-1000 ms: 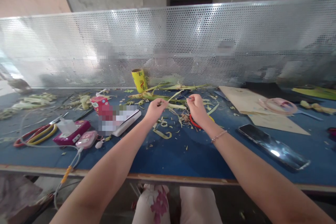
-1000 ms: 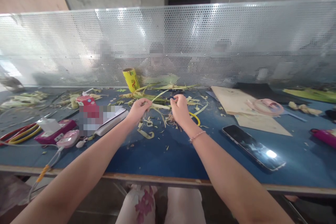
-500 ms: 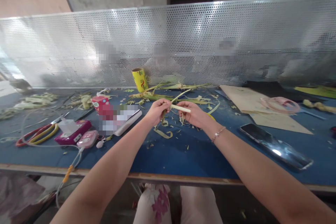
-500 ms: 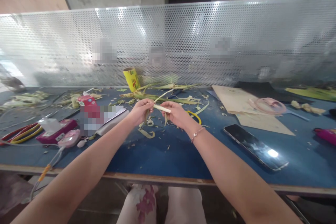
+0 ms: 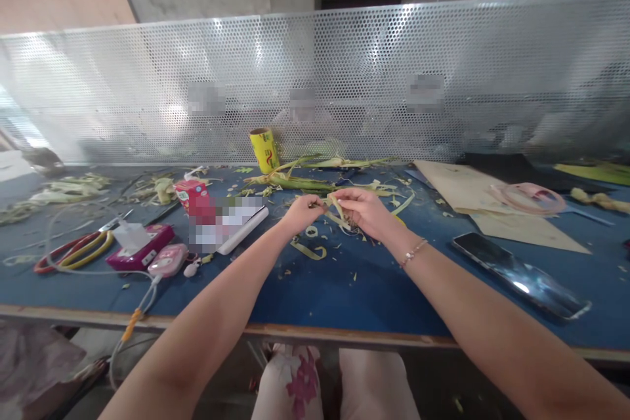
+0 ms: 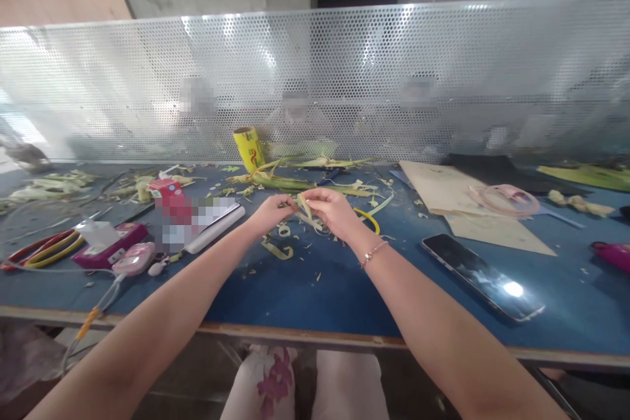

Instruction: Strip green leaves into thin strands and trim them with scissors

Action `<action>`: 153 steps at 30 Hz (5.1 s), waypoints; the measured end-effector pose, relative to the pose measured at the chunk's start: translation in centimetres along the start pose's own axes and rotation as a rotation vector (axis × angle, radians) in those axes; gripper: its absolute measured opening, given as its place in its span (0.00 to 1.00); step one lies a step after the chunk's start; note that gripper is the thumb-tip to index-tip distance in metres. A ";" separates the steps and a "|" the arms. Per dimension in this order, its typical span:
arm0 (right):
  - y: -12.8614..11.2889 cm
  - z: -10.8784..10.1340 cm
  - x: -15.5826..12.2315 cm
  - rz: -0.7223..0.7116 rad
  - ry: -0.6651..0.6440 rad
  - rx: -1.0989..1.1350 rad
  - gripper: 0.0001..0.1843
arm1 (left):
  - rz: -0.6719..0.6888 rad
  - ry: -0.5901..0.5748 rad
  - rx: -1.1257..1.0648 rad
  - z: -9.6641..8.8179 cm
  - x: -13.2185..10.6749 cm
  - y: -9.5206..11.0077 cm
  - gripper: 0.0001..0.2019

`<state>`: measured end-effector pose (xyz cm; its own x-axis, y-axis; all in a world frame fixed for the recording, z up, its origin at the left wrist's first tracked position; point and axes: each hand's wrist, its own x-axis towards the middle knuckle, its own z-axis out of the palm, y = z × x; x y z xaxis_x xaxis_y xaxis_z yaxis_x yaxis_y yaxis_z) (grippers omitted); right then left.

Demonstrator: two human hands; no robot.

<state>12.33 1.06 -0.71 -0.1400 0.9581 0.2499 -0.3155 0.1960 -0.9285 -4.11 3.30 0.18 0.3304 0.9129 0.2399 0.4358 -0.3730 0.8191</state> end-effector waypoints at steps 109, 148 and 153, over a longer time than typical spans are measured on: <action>0.2 0.4 -0.3 -0.082 0.134 -0.415 0.16 | -0.144 0.026 -0.878 0.6 -0.3 1.1 0.04; -0.4 1.8 -0.6 0.044 0.200 0.006 0.12 | -0.005 0.209 -0.751 1.9 -0.4 1.0 0.08; -0.4 0.9 -0.5 -0.033 0.135 -0.198 0.24 | 0.014 0.225 -0.643 1.8 -0.5 0.9 0.10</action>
<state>11.64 0.35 -0.24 -0.0017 0.9672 0.2540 -0.1259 0.2517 -0.9596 -2.37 2.25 -0.12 0.1197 0.9470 0.2982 -0.1745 -0.2756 0.9453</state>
